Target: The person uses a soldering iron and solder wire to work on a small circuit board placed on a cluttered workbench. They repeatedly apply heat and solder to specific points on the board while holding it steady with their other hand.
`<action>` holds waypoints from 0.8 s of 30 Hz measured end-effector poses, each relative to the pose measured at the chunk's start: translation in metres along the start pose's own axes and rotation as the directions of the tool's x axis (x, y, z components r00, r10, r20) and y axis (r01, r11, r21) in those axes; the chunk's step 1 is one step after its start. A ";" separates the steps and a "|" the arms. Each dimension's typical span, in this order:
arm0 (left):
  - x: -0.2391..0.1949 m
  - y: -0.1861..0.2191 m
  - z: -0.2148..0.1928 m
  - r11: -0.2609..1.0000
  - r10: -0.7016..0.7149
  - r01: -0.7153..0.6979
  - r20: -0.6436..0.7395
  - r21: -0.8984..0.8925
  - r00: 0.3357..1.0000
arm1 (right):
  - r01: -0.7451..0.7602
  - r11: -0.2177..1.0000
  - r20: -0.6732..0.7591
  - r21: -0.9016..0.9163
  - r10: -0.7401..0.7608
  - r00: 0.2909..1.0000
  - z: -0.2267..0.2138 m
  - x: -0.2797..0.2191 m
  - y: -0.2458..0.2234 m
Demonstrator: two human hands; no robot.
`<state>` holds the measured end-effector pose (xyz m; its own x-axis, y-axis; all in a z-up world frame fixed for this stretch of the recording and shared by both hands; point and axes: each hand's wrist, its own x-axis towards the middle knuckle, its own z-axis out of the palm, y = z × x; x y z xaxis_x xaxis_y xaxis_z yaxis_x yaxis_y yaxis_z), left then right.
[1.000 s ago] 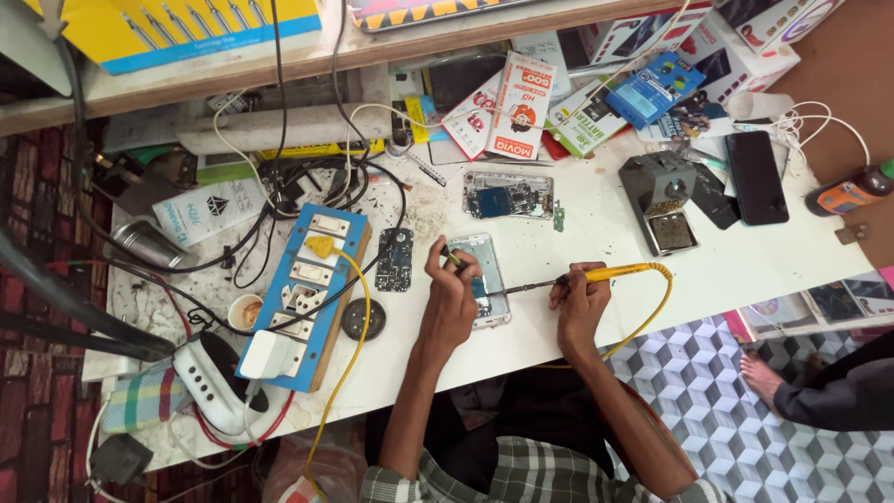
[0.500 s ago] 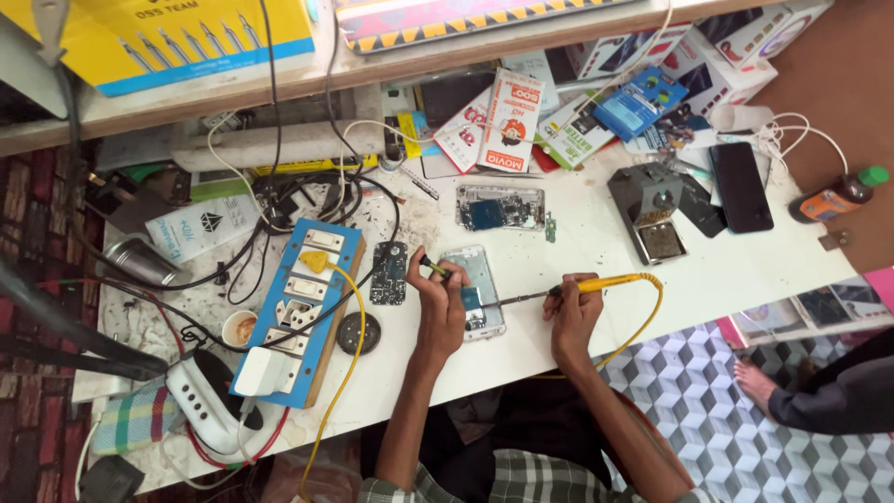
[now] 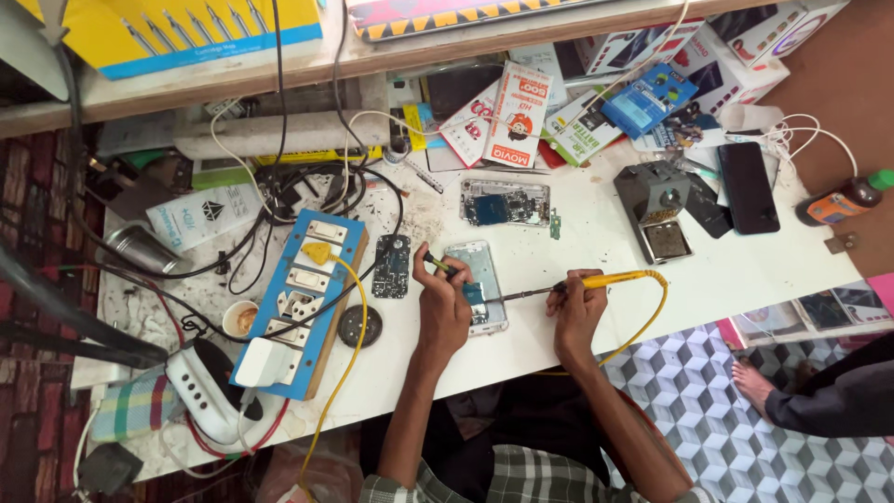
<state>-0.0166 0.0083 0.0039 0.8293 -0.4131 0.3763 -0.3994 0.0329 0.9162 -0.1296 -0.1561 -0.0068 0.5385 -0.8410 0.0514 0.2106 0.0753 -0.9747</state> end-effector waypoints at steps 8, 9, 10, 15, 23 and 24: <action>0.004 0.004 0.000 1.000 -0.008 0.008 -0.011 0.021 1.000 | -0.031 0.999 -0.049 -0.015 0.030 0.998 0.007 0.006 -0.002; 0.002 0.003 0.000 0.999 -0.030 0.030 -0.006 0.027 1.000 | -0.015 1.000 -0.035 -0.028 0.014 0.999 0.006 0.004 -0.001; -0.001 0.002 0.000 1.000 -0.024 0.024 -0.009 0.009 1.000 | 0.002 0.999 -0.022 -0.040 -0.003 1.000 0.004 0.001 -0.001; 0.003 0.001 0.000 1.000 -0.001 0.002 -0.024 0.020 1.000 | -0.011 0.999 -0.014 -0.045 0.010 1.000 0.007 0.004 -0.003; 0.001 0.000 0.001 1.000 -0.022 0.022 -0.014 0.021 1.000 | 0.010 1.000 0.015 -0.002 -0.010 1.000 0.003 0.004 0.000; 0.003 0.000 0.000 0.999 -0.018 0.018 -0.004 0.035 1.000 | 0.012 1.000 0.015 -0.007 -0.012 1.000 0.004 0.004 -0.001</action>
<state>-0.0142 0.0074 0.0053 0.8380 -0.4098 0.3604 -0.3976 -0.0061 0.9175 -0.1239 -0.1576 -0.0047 0.5484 -0.8336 0.0665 0.2111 0.0610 -0.9756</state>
